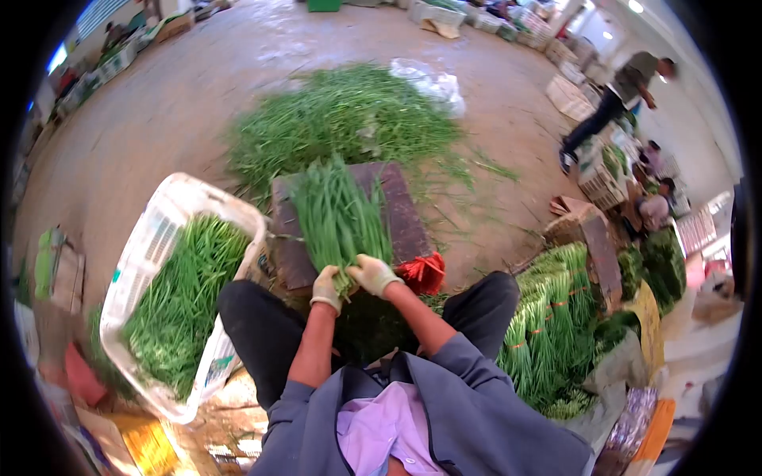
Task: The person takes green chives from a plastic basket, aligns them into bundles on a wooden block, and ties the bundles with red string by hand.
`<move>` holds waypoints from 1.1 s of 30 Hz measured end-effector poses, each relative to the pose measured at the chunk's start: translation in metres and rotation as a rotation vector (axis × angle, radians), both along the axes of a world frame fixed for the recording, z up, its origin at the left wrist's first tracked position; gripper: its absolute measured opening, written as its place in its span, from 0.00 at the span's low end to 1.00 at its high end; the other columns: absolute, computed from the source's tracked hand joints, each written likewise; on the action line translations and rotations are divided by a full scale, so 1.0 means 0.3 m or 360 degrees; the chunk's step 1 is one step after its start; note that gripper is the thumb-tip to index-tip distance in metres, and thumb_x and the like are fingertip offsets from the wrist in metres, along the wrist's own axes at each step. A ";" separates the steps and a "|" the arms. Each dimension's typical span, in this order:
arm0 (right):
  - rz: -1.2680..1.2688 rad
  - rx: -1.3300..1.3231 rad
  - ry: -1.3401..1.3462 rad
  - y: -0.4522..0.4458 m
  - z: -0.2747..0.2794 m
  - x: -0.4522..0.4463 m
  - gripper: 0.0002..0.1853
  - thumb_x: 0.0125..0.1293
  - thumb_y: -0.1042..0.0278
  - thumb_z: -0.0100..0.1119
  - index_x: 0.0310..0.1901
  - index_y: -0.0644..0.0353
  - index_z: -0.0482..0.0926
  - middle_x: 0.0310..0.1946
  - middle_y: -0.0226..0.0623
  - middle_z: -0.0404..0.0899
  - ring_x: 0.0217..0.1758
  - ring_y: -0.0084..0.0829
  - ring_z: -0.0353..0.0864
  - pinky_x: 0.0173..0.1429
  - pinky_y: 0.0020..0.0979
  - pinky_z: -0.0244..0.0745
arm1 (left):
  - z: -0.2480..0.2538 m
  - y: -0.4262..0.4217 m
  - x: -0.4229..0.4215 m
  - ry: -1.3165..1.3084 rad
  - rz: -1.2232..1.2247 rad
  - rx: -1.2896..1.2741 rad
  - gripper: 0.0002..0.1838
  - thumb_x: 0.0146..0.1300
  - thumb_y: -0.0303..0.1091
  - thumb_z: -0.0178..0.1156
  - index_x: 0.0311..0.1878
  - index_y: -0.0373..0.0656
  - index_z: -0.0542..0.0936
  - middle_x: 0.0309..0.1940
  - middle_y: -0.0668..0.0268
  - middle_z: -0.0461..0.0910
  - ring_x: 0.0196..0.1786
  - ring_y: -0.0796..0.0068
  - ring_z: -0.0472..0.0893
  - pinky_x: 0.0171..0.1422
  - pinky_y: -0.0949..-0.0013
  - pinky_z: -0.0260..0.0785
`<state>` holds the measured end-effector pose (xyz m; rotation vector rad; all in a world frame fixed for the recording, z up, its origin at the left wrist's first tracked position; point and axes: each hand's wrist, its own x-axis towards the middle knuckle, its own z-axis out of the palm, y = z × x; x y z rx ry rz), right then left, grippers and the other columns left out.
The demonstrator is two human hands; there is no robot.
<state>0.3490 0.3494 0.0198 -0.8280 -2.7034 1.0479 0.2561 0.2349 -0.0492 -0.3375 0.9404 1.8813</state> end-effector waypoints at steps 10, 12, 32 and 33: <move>-0.0069 -0.0552 0.0423 -0.004 0.061 -0.025 0.22 0.64 0.55 0.59 0.48 0.67 0.80 0.43 0.58 0.82 0.49 0.52 0.82 0.55 0.41 0.74 | 0.018 -0.008 -0.047 -0.0061 -0.0287 0.0072 0.22 0.64 0.45 0.49 0.53 0.40 0.78 0.45 0.57 0.84 0.46 0.56 0.84 0.47 0.50 0.81; -0.0095 -0.0531 0.0403 -0.017 0.177 0.019 0.20 0.66 0.55 0.59 0.47 0.66 0.81 0.41 0.52 0.84 0.45 0.42 0.84 0.51 0.40 0.76 | 0.060 -0.006 -0.038 -0.0235 -0.0246 0.0088 0.22 0.64 0.45 0.51 0.55 0.40 0.78 0.44 0.60 0.84 0.45 0.55 0.84 0.46 0.50 0.82; -0.0223 -0.0238 0.0168 -0.059 0.085 -0.031 0.20 0.62 0.54 0.64 0.47 0.62 0.84 0.40 0.51 0.86 0.46 0.49 0.85 0.53 0.42 0.78 | 0.061 -0.045 -0.062 -0.0104 -0.0098 -0.0074 0.20 0.66 0.43 0.47 0.52 0.39 0.76 0.45 0.53 0.83 0.44 0.51 0.84 0.46 0.43 0.81; -0.0227 -0.0259 0.0004 -0.048 0.061 -0.082 0.21 0.61 0.54 0.65 0.46 0.63 0.85 0.39 0.52 0.86 0.46 0.50 0.85 0.53 0.42 0.78 | 0.072 -0.040 -0.054 -0.0144 -0.0069 -0.0056 0.18 0.66 0.43 0.48 0.50 0.41 0.77 0.42 0.56 0.83 0.41 0.54 0.84 0.43 0.45 0.81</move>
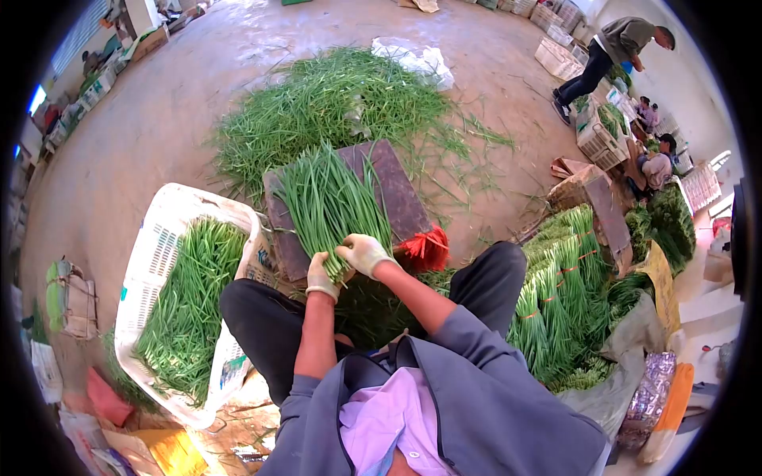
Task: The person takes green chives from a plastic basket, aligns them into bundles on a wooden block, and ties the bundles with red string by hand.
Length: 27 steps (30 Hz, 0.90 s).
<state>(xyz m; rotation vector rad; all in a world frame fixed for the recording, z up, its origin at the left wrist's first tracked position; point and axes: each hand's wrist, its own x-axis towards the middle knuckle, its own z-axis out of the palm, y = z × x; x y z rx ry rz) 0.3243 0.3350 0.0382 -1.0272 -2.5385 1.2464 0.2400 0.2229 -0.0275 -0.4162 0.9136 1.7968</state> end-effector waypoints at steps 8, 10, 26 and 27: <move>-0.0190 -0.0679 0.0324 -0.022 -0.041 -0.034 0.16 0.57 0.61 0.70 0.43 0.65 0.86 0.34 0.36 0.86 0.37 0.25 0.83 0.45 0.28 0.78 | 0.030 -0.019 0.013 0.0067 -0.0013 0.0071 0.18 0.70 0.46 0.52 0.54 0.44 0.77 0.46 0.58 0.83 0.47 0.55 0.84 0.50 0.44 0.81; -0.0250 -0.0602 0.0528 -0.040 -0.015 -0.005 0.14 0.61 0.63 0.68 0.43 0.65 0.85 0.35 0.35 0.86 0.36 0.24 0.83 0.43 0.27 0.78 | 0.065 -0.012 0.026 0.0092 -0.0051 -0.0015 0.17 0.69 0.45 0.56 0.54 0.44 0.77 0.45 0.59 0.83 0.47 0.57 0.84 0.49 0.45 0.81; 0.0041 -0.0464 0.0013 0.032 0.064 0.114 0.19 0.62 0.57 0.66 0.49 0.62 0.84 0.33 0.41 0.87 0.31 0.30 0.86 0.40 0.31 0.81 | -0.038 0.002 0.011 0.0164 0.0057 -0.0265 0.09 0.68 0.35 0.58 0.42 0.40 0.80 0.34 0.58 0.84 0.31 0.60 0.84 0.33 0.56 0.82; 0.0038 -0.0056 0.0053 0.044 0.003 0.068 0.21 0.61 0.55 0.66 0.49 0.63 0.84 0.34 0.44 0.87 0.33 0.33 0.87 0.43 0.33 0.81 | -0.027 0.001 0.008 0.0170 0.0046 -0.0298 0.09 0.69 0.36 0.58 0.42 0.40 0.79 0.34 0.57 0.84 0.31 0.60 0.84 0.34 0.56 0.81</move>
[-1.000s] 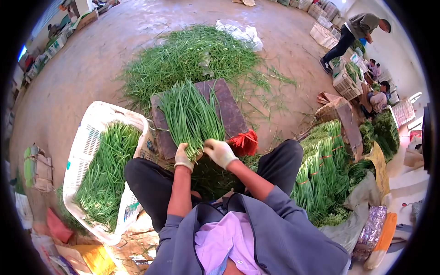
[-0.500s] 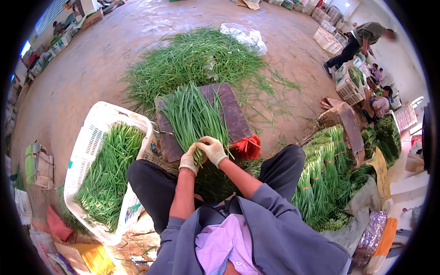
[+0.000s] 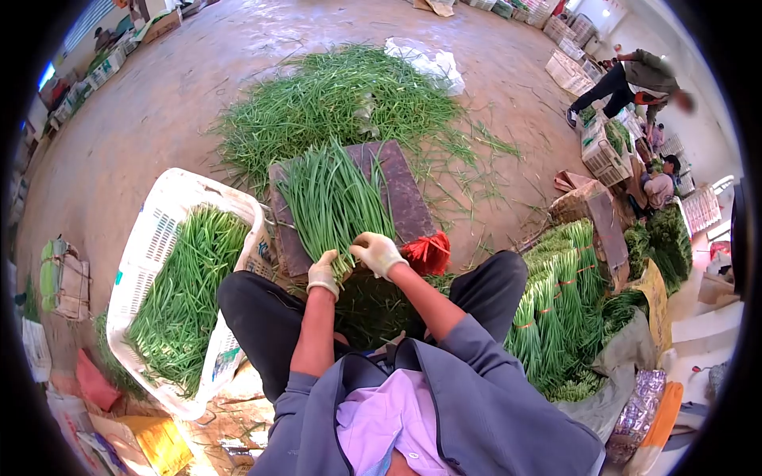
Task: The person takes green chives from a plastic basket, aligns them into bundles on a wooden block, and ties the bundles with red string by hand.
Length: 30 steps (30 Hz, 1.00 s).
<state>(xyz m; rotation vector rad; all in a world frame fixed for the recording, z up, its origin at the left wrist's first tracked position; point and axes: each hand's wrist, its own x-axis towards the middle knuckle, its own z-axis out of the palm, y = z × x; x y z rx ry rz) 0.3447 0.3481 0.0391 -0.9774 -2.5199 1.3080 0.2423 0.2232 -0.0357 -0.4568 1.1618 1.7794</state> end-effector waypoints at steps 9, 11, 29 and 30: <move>-0.0367 -0.0981 0.0073 0.022 -0.038 -0.076 0.17 0.64 0.67 0.66 0.51 0.69 0.81 0.32 0.39 0.85 0.29 0.27 0.86 0.31 0.27 0.81 | -0.053 -0.003 -0.001 0.0091 0.0070 -0.0080 0.08 0.66 0.34 0.62 0.43 0.40 0.80 0.32 0.58 0.84 0.28 0.62 0.84 0.32 0.58 0.80; -0.0435 -0.1141 0.0158 0.018 -0.031 -0.043 0.17 0.64 0.69 0.66 0.52 0.70 0.80 0.34 0.40 0.85 0.30 0.29 0.86 0.32 0.27 0.82 | -0.047 0.012 0.012 0.0118 0.0013 -0.0126 0.09 0.65 0.35 0.63 0.42 0.40 0.81 0.33 0.59 0.85 0.28 0.62 0.84 0.32 0.58 0.81; 0.1353 -0.0040 -0.0628 -0.127 -0.044 0.333 0.15 0.56 0.63 0.67 0.43 0.59 0.85 0.35 0.38 0.86 0.41 0.34 0.85 0.50 0.36 0.80 | 0.083 -0.031 -0.016 0.0075 -0.0019 -0.0044 0.04 0.64 0.30 0.65 0.36 0.40 0.82 0.29 0.64 0.83 0.31 0.66 0.84 0.32 0.64 0.78; 0.1271 0.0220 -0.0524 -0.111 -0.062 0.318 0.15 0.56 0.63 0.66 0.44 0.59 0.85 0.36 0.39 0.86 0.43 0.35 0.85 0.51 0.36 0.79 | 0.074 -0.027 -0.021 0.0080 -0.0026 -0.0043 0.04 0.64 0.30 0.65 0.36 0.40 0.82 0.29 0.64 0.83 0.31 0.66 0.84 0.32 0.64 0.78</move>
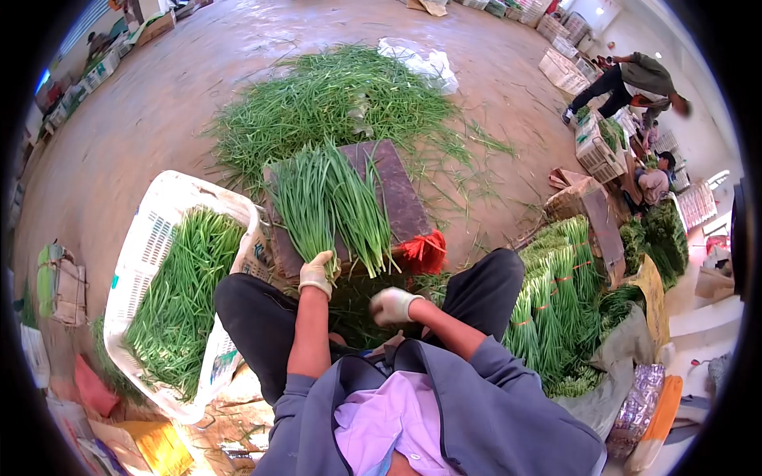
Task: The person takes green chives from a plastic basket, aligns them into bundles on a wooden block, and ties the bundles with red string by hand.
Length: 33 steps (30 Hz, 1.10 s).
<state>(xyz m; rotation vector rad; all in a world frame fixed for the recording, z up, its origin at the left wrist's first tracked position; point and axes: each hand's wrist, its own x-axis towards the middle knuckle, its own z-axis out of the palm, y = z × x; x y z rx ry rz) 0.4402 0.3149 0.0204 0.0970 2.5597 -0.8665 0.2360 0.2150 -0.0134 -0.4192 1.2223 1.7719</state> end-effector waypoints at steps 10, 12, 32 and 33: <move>-0.0725 0.0456 0.0510 0.046 0.008 -0.231 0.15 0.64 0.68 0.58 0.53 0.55 0.80 0.37 0.50 0.85 0.38 0.46 0.87 0.43 0.44 0.80 | -0.057 -0.016 -0.017 0.0174 0.0071 -0.0112 0.06 0.57 0.26 0.69 0.35 0.37 0.81 0.27 0.61 0.84 0.21 0.67 0.82 0.22 0.64 0.75; -0.0607 0.0576 0.0279 -0.001 0.008 -0.248 0.13 0.66 0.70 0.50 0.51 0.53 0.78 0.37 0.48 0.85 0.41 0.50 0.86 0.43 0.48 0.80 | -0.066 -0.007 -0.010 0.0156 0.0076 -0.0112 0.07 0.56 0.25 0.69 0.36 0.36 0.81 0.27 0.61 0.84 0.21 0.67 0.81 0.22 0.64 0.75; -0.0583 0.0520 0.0983 0.092 0.003 -0.230 0.04 0.60 0.67 0.63 0.35 0.54 0.83 0.35 0.40 0.79 0.36 0.44 0.83 0.39 0.40 0.80 | -0.041 -0.001 0.009 0.0331 0.0063 -0.0215 0.07 0.56 0.28 0.70 0.36 0.38 0.83 0.26 0.62 0.84 0.23 0.66 0.82 0.25 0.63 0.76; -0.0693 0.0350 0.1157 0.102 0.020 -0.222 0.04 0.59 0.68 0.66 0.35 0.56 0.84 0.36 0.38 0.80 0.35 0.43 0.83 0.40 0.38 0.79 | -0.038 0.005 0.012 0.0390 0.0105 -0.0325 0.07 0.56 0.28 0.70 0.36 0.38 0.83 0.26 0.62 0.84 0.23 0.66 0.82 0.25 0.63 0.75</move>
